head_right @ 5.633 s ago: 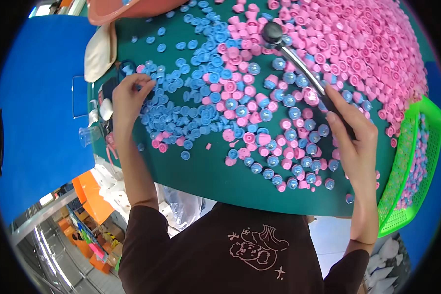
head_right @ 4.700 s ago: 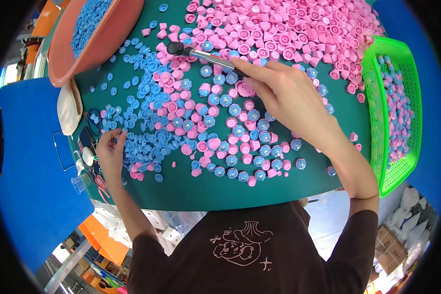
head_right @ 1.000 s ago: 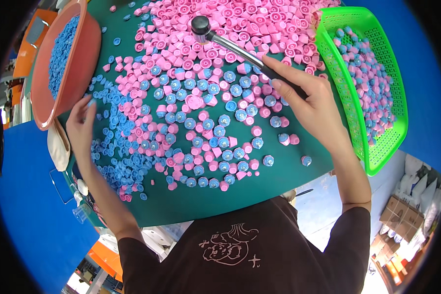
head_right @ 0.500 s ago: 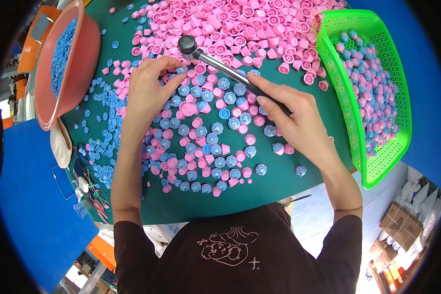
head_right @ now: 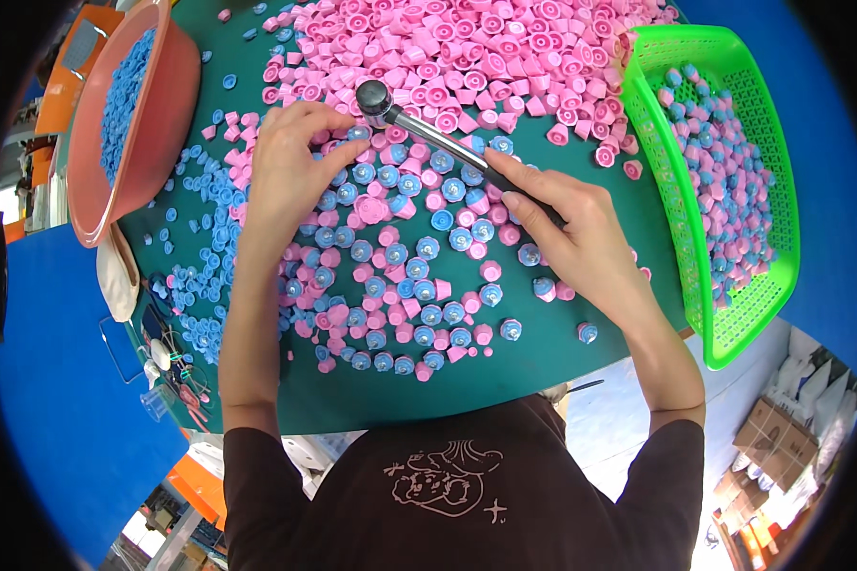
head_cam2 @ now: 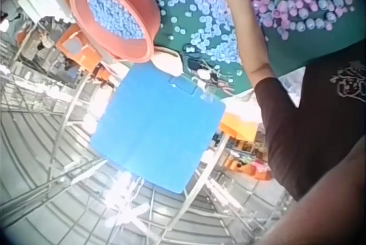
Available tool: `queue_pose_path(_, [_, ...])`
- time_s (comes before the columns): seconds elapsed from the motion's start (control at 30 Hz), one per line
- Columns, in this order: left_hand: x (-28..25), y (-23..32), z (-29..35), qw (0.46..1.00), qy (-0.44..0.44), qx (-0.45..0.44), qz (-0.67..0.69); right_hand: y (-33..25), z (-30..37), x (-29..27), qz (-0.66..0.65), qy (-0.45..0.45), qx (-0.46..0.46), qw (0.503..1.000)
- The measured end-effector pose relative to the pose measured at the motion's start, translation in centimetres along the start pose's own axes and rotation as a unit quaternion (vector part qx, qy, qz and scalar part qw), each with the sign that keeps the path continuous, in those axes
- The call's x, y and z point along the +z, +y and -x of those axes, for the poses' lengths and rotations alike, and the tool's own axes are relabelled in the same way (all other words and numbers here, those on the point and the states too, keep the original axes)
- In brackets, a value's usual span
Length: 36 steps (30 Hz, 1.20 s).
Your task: Assembling toy components by joining pink and blue plastic pieces using a mallet.
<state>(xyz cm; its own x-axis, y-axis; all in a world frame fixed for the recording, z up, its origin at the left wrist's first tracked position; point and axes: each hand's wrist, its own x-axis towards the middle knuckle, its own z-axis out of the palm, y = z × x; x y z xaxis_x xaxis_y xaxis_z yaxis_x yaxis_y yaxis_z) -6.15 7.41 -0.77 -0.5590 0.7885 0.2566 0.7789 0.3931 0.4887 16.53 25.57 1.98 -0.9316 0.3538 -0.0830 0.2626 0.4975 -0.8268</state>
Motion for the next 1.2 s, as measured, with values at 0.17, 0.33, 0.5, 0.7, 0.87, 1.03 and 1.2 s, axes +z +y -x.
queue_pose_path(0.17, [0.2,0.2,-0.1,1.000,0.003,-0.018,0.010,-0.3,0.1,0.0,0.000,0.006,0.002,1.000])
queue_pose_path(0.33, [0.1,0.2,0.1,0.999,-0.009,-0.030,0.007,-0.4,0.1,0.2,0.020,0.002,-0.005,1.000])
queue_pose_path(0.5, [-3.6,-0.6,1.1,0.999,0.040,-0.021,-0.007,-3.0,0.2,0.7,0.053,0.028,-0.068,0.996])
queue_pose_path(0.7, [-12.8,-3.6,7.4,0.977,0.121,-0.172,-0.045,-2.6,-1.1,1.7,0.067,-0.045,-0.027,0.996])
queue_pose_path(0.87, [-16.5,-8.1,15.5,0.931,0.169,-0.321,-0.051,-1.4,-0.4,1.0,-0.017,0.061,-0.024,0.998])
queue_pose_path(1.03, [-15.1,-10.1,18.7,0.944,0.035,-0.283,-0.164,-1.1,-0.7,1.0,-0.019,0.027,0.032,0.999])
queue_pose_path(1.2, [-13.4,-11.4,17.9,0.945,0.041,-0.274,-0.174,-1.4,-0.2,1.0,-0.034,0.041,-0.021,0.998])
